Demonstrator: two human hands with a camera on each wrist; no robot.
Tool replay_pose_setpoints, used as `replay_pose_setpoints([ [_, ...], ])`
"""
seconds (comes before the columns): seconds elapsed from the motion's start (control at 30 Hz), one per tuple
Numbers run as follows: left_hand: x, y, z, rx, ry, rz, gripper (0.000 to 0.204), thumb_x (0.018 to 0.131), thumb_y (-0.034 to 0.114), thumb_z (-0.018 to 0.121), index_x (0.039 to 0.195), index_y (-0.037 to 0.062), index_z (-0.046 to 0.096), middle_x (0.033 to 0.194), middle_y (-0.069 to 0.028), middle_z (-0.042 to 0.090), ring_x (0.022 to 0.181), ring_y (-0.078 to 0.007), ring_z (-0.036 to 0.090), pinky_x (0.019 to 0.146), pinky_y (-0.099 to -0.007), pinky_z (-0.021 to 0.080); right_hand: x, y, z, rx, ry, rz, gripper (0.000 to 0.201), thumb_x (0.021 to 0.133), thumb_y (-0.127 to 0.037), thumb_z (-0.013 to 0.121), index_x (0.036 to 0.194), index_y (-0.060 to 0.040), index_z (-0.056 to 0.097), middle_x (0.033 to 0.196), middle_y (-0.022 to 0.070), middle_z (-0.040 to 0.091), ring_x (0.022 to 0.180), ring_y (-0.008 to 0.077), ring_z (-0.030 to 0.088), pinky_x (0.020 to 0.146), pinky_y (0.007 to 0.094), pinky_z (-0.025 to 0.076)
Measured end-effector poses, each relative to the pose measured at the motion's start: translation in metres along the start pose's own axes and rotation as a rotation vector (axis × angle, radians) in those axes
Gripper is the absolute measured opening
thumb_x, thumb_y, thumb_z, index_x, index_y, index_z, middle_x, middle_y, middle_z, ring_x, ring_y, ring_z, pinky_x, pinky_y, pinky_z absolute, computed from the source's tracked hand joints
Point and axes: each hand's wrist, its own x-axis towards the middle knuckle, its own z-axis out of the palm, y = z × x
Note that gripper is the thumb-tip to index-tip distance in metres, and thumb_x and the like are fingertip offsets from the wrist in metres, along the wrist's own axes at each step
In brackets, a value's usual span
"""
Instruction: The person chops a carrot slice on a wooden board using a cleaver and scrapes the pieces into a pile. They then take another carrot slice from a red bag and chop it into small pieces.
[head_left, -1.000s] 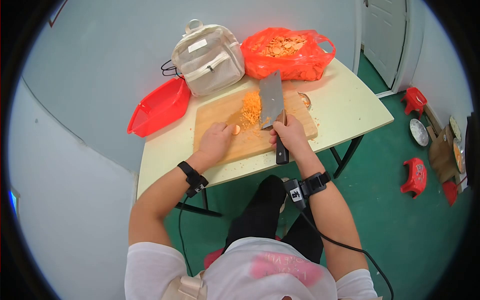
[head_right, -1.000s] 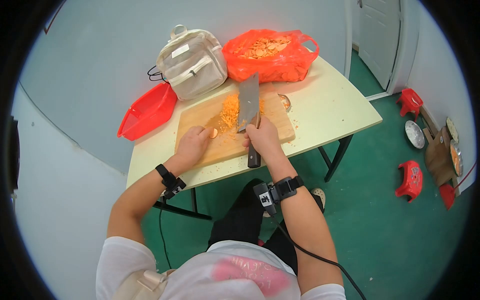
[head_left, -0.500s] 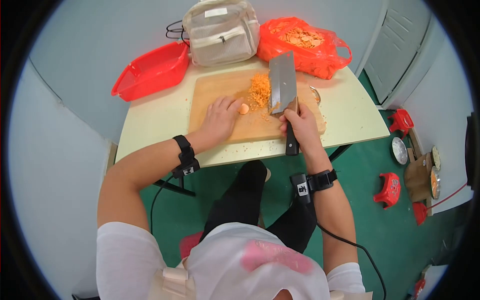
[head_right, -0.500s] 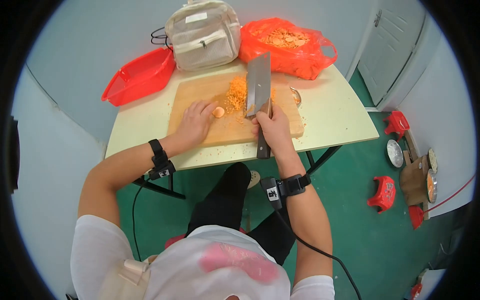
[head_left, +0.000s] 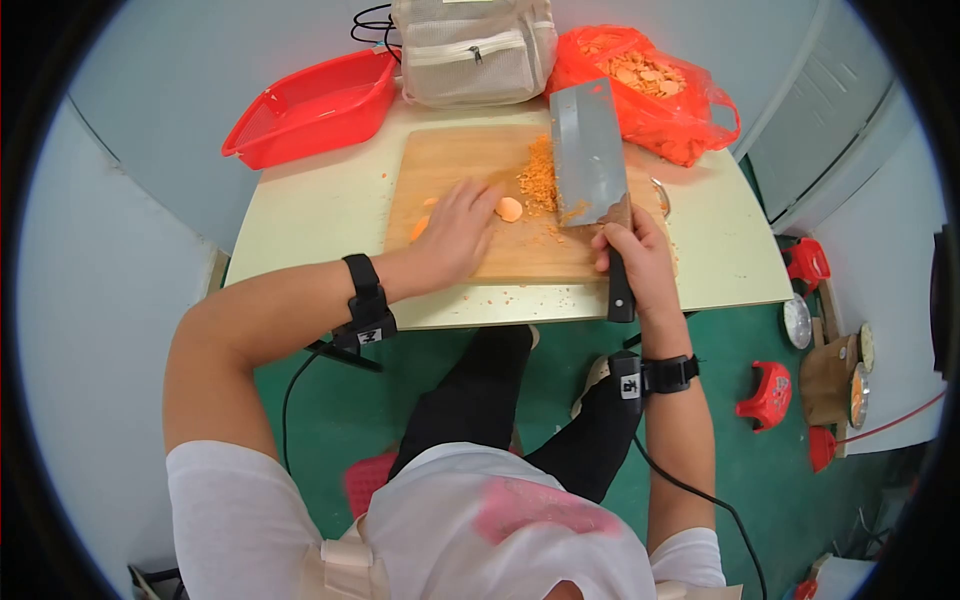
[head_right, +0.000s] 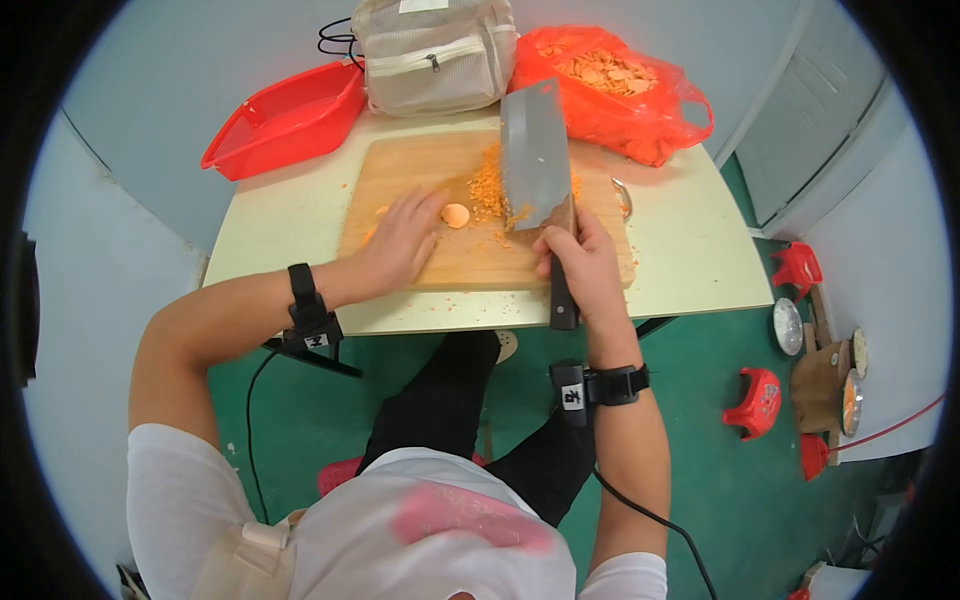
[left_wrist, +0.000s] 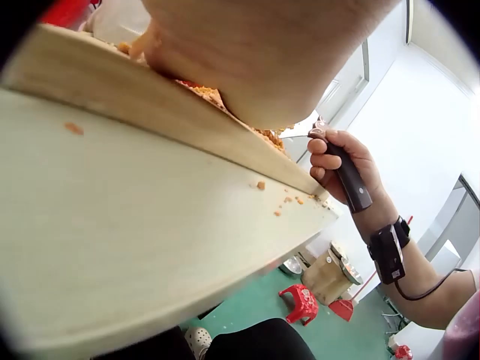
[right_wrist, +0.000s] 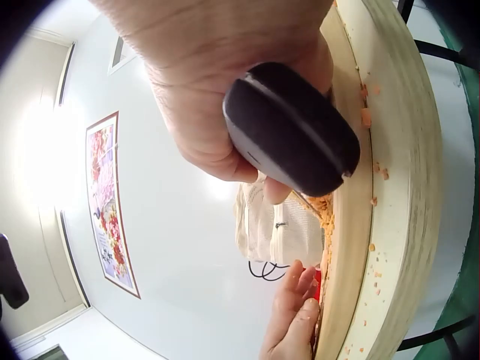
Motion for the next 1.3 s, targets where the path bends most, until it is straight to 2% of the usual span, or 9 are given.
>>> replay_pose_setpoints([
  [0.2,0.078,-0.037,-0.031,-0.076,-0.180,-0.021,0.047,0.085,0.007,0.051,0.130,-0.0049,0.046,0.127,-0.0277,0.049,0.124,-0.0431,0.043,0.104,-0.0477,0.037,-0.001,-0.001,-0.005,0.034,-0.047,0.019,0.027,0.086,-0.010,0.056,0.110,0.0021,0.057,0.077,0.0041,0.061,0.058,0.0082,0.055,0.056,0.0225,0.045],
  [0.27,0.108,-0.062,-0.026,0.041,-0.337,-0.062,0.046,0.087,0.011,0.050,0.129,-0.0047,0.046,0.127,-0.0278,0.051,0.123,-0.0422,0.044,0.104,-0.0473,0.037,-0.001,-0.002,-0.004,0.050,-0.051,0.005,0.028,0.085,-0.009,0.056,0.111,0.0027,0.057,0.077,0.0040,0.061,0.058,0.0080,0.055,0.056,0.0226,0.045],
  [0.37,0.130,-0.099,0.004,0.149,-0.394,-0.057,0.046,0.088,0.019,0.051,0.127,-0.0047,0.047,0.126,-0.0272,0.052,0.120,-0.0423,0.047,0.103,-0.0471,0.038,-0.002,-0.002,-0.002,0.064,-0.019,0.021,0.032,0.086,-0.009,0.055,0.115,0.0035,0.055,0.078,0.0038,0.061,0.058,0.0077,0.054,0.056,0.0226,0.046],
  [0.47,0.144,-0.097,0.015,0.173,-0.503,-0.068,0.047,0.090,0.025,0.053,0.125,-0.0062,0.047,0.123,-0.0294,0.052,0.118,-0.0425,0.048,0.101,-0.0456,0.040,-0.002,-0.001,-0.001,0.060,0.009,0.019,0.032,0.085,-0.009,0.055,0.114,0.0032,0.055,0.077,0.0032,0.060,0.059,0.0078,0.055,0.056,0.0226,0.045],
  [0.6,0.146,-0.095,0.024,0.107,-0.490,-0.117,0.049,0.091,0.033,0.052,0.120,-0.0068,0.049,0.119,-0.0302,0.052,0.115,-0.0429,0.049,0.098,-0.0456,0.041,-0.001,-0.003,0.002,0.049,0.016,0.036,0.031,0.085,-0.009,0.055,0.113,0.0032,0.056,0.077,0.0029,0.060,0.058,0.0075,0.055,0.056,0.0227,0.045],
  [0.67,0.152,-0.104,0.026,0.139,-0.503,-0.052,0.049,0.092,0.035,0.052,0.119,-0.0059,0.050,0.115,-0.0298,0.053,0.111,-0.0423,0.051,0.096,-0.0452,0.041,-0.001,-0.005,0.003,0.014,0.021,0.054,0.030,0.084,-0.010,0.055,0.111,0.0033,0.056,0.076,0.0028,0.060,0.058,0.0074,0.054,0.055,0.0229,0.044],
  [0.77,0.155,-0.103,0.026,0.172,-0.564,-0.071,0.049,0.092,0.036,0.052,0.118,-0.0054,0.051,0.113,-0.0292,0.054,0.109,-0.0423,0.051,0.096,-0.0456,0.042,-0.003,-0.007,0.005,-0.002,0.042,0.060,0.030,0.084,-0.010,0.055,0.111,0.0034,0.056,0.076,0.0029,0.060,0.058,0.0075,0.054,0.056,0.0229,0.044],
  [0.87,0.145,-0.100,0.026,0.134,-0.548,-0.104,0.053,0.090,0.039,0.054,0.116,-0.0070,0.054,0.117,-0.0305,0.054,0.112,-0.0434,0.051,0.097,-0.0473,0.042,-0.007,-0.005,0.006,0.021,0.064,0.063,0.031,0.084,-0.009,0.055,0.112,0.0040,0.056,0.077,0.0031,0.060,0.058,0.0073,0.054,0.055,0.0229,0.044],
  [1.3,0.123,-0.086,0.023,0.107,-0.459,-0.122,0.046,0.093,0.033,0.050,0.118,-0.0057,0.051,0.114,-0.0276,0.052,0.111,-0.0418,0.050,0.096,-0.0460,0.041,-0.007,-0.004,0.007,-0.069,0.102,0.033,0.031,0.085,-0.009,0.054,0.113,0.0047,0.056,0.076,0.0041,0.061,0.056,0.0081,0.054,0.054,0.0233,0.045],
])
